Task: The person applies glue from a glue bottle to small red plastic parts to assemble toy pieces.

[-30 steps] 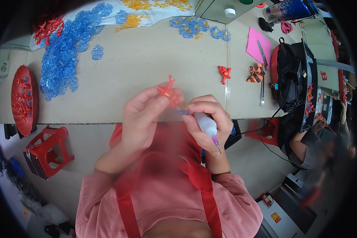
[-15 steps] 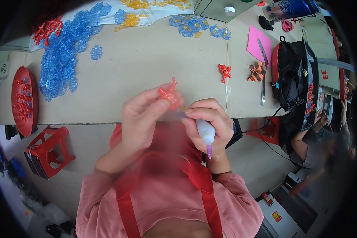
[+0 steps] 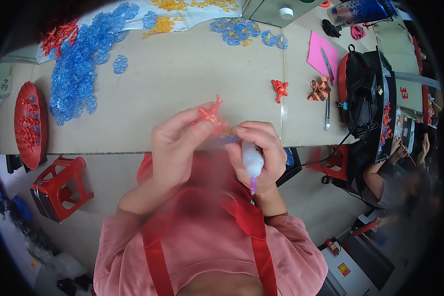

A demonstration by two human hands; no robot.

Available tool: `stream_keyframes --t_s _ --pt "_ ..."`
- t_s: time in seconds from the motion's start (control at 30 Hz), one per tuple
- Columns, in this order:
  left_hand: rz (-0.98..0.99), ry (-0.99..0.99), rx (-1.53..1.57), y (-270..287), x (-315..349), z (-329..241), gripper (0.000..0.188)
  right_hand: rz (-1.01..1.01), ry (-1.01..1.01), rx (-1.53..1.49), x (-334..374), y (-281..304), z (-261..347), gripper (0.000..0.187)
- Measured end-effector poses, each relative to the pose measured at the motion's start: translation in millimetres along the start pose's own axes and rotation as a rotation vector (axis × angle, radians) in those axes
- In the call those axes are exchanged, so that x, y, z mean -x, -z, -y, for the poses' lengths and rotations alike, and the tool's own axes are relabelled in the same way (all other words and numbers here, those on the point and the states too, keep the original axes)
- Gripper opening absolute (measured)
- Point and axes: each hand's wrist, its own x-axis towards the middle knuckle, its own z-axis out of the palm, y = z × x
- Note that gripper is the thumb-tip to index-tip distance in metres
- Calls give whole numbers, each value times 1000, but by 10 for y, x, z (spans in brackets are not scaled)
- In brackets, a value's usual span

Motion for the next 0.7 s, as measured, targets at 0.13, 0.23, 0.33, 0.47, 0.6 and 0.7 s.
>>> stream_keyframes --t_s 0.13,0.23,0.33,0.47,0.6,0.7 --pt "-33 -19 49 -17 -14 14 24 -32 -96 -63 15 -32 -5 26" --pt "-27 -40 11 -5 -6 14 23 -25 -95 -71 27 -40 -2 26" --pt "-47 -31 -9 -1 -13 11 23 -7 -37 3 22 -30 1 26" --pt "-54 -21 -45 -6 -28 -17 22 13 4 82 33 -33 6 25" --pt "-72 -8 -90 1 -42 -23 22 96 57 119 -9 17 -35 26" --pt "-86 0 -153 18 -45 -3 21 159 203 177 -76 44 -116 28"
